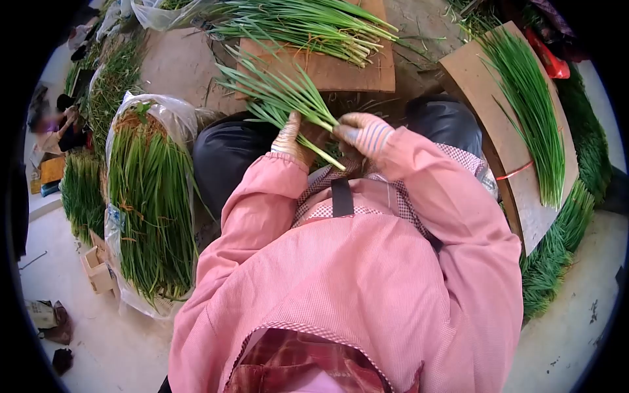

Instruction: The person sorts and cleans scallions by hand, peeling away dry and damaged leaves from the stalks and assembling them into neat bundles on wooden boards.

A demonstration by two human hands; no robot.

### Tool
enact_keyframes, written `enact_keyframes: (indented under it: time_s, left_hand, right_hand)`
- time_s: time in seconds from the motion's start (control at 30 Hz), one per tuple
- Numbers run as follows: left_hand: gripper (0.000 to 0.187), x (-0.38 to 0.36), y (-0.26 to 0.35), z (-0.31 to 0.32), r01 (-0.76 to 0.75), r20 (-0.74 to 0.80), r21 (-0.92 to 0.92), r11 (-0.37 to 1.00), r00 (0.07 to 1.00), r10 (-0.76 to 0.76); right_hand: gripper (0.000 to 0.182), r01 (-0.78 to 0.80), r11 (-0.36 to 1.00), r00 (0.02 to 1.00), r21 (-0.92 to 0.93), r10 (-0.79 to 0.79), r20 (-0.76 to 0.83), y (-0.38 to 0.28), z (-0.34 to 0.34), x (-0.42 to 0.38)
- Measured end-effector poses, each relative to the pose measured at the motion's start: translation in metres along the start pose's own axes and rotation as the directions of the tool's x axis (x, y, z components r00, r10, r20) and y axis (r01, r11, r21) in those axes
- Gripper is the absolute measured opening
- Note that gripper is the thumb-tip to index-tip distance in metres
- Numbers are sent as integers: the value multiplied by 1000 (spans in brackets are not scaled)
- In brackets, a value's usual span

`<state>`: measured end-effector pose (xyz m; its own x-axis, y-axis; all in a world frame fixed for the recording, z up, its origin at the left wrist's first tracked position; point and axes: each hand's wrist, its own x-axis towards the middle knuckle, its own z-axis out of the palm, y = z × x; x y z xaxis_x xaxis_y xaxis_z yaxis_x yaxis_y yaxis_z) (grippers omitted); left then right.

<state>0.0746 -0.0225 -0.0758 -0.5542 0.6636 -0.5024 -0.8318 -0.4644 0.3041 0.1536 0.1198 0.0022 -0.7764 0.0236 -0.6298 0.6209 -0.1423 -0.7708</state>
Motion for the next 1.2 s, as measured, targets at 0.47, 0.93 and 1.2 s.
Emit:
enact_keyframes:
  time_s: [0.47,0.93,1.2]
  left_hand:
    - [46,39,6,19,-269,27,532,803,953,301]
    - [42,8,11,3,124,-114,341,932,989,-90]
    - [48,1,1,17,-95,250,332,938,968,10]
  right_hand:
    - [17,384,901,874,-204,-425,-234,49,-1,11]
    - [18,97,980,988,176,-73,-138,49,-37,32]
    - [22,172,973,981,156,-153,-123,47,10,22]
